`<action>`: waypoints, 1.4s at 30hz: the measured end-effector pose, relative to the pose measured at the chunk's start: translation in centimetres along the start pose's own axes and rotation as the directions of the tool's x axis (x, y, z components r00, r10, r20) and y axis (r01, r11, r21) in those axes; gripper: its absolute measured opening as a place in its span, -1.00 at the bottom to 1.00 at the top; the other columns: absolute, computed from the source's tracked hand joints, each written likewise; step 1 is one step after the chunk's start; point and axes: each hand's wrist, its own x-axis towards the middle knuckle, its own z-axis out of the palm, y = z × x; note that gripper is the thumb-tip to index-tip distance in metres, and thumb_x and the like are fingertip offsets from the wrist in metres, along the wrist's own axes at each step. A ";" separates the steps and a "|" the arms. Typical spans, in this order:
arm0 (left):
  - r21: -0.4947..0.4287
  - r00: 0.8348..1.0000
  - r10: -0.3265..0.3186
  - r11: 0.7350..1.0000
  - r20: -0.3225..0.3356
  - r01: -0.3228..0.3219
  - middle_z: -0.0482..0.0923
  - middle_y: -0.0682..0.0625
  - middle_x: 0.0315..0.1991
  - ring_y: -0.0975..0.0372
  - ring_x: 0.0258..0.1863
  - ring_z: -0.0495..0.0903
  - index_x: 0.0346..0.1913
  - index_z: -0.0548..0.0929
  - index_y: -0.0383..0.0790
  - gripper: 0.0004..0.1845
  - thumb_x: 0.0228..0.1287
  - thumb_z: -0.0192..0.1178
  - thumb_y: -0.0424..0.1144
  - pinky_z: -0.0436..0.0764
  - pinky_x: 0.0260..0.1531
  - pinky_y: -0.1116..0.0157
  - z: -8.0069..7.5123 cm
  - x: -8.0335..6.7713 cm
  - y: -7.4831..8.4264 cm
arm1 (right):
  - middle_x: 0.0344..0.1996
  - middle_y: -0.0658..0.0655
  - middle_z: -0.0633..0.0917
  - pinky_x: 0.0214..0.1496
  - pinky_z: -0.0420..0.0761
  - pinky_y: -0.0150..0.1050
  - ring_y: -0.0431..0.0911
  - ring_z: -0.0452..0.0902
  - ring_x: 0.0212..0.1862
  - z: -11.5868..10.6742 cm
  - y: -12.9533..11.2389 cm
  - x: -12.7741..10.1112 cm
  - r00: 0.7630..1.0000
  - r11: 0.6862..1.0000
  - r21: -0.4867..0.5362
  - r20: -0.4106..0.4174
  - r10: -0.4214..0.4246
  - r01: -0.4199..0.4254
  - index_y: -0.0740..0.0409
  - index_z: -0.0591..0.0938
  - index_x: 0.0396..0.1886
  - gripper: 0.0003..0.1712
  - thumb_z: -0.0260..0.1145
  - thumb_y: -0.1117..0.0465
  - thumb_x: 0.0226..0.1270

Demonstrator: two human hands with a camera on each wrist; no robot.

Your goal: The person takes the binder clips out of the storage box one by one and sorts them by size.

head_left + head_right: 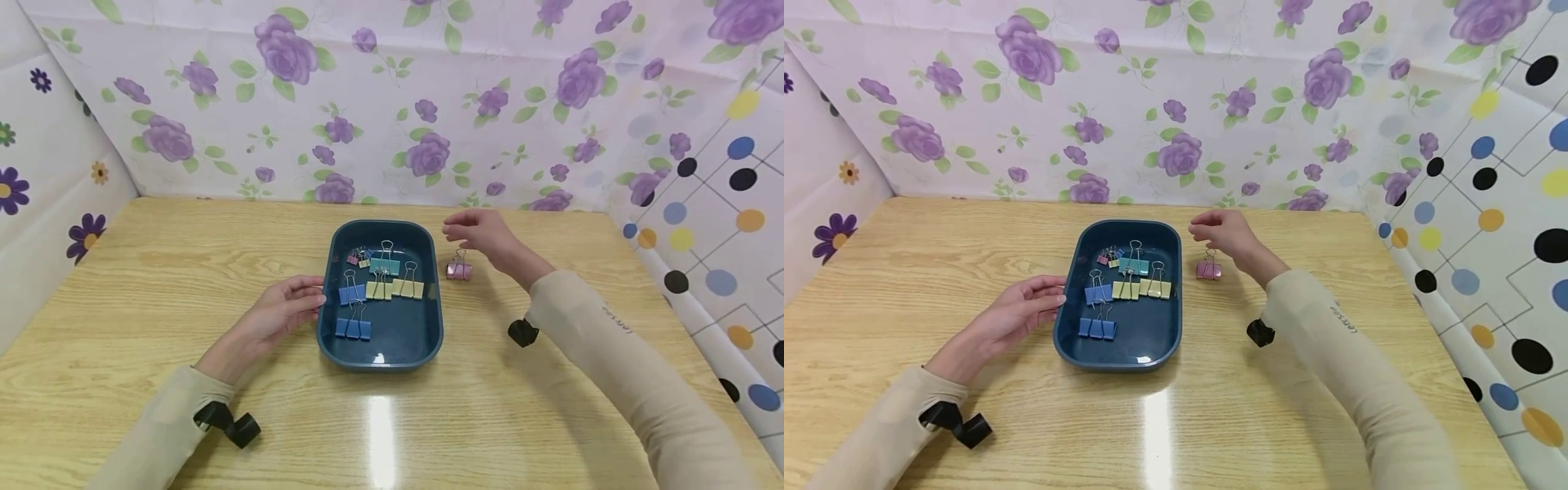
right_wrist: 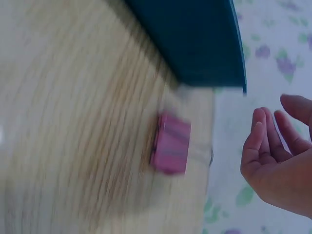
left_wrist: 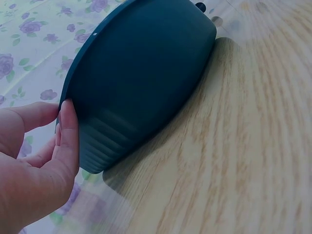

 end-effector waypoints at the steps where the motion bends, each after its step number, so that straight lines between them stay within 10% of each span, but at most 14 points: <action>1: 0.001 1.000 -0.001 1.000 0.000 0.001 0.47 -0.11 -0.09 0.27 -0.24 0.55 0.32 0.23 -0.54 -0.47 0.36 0.12 -0.47 0.60 -0.18 0.39 0.0 0.0 0.0 | 0.08 0.30 0.58 0.21 0.46 -0.06 0.08 0.52 0.12 0.4 -0.4 -0.2 1.000 1.000 0.014 0.010 -0.002 0.001 0.37 0.51 0.17 -0.56 0.24 0.18 0.42; 9: 0.002 1.000 0.002 1.000 0.003 -0.002 0.47 -0.09 -0.12 0.27 -0.24 0.55 0.32 0.23 -0.54 -0.47 0.37 0.11 -0.47 0.60 -0.17 0.39 0.0 0.0 0.2 | 0.10 0.27 0.60 0.22 0.46 -0.07 0.02 0.54 0.11 3.3 -3.3 -1.9 0.995 0.993 0.109 0.094 0.024 -0.035 0.35 0.51 0.19 -0.59 0.19 0.22 0.46; 42: 0.016 1.000 -0.011 1.000 -0.004 0.011 0.46 -0.10 -0.09 0.28 -0.22 0.55 0.33 0.23 -0.52 -0.47 0.38 0.11 -0.44 0.60 -0.14 0.39 0.0 -0.1 0.1 | -0.03 0.24 0.64 -0.14 0.66 -0.21 0.03 0.63 -0.11 10.0 -4.0 -1.2 0.996 0.967 -0.255 0.085 0.030 -0.008 0.36 0.66 -0.01 -0.72 0.32 0.35 0.31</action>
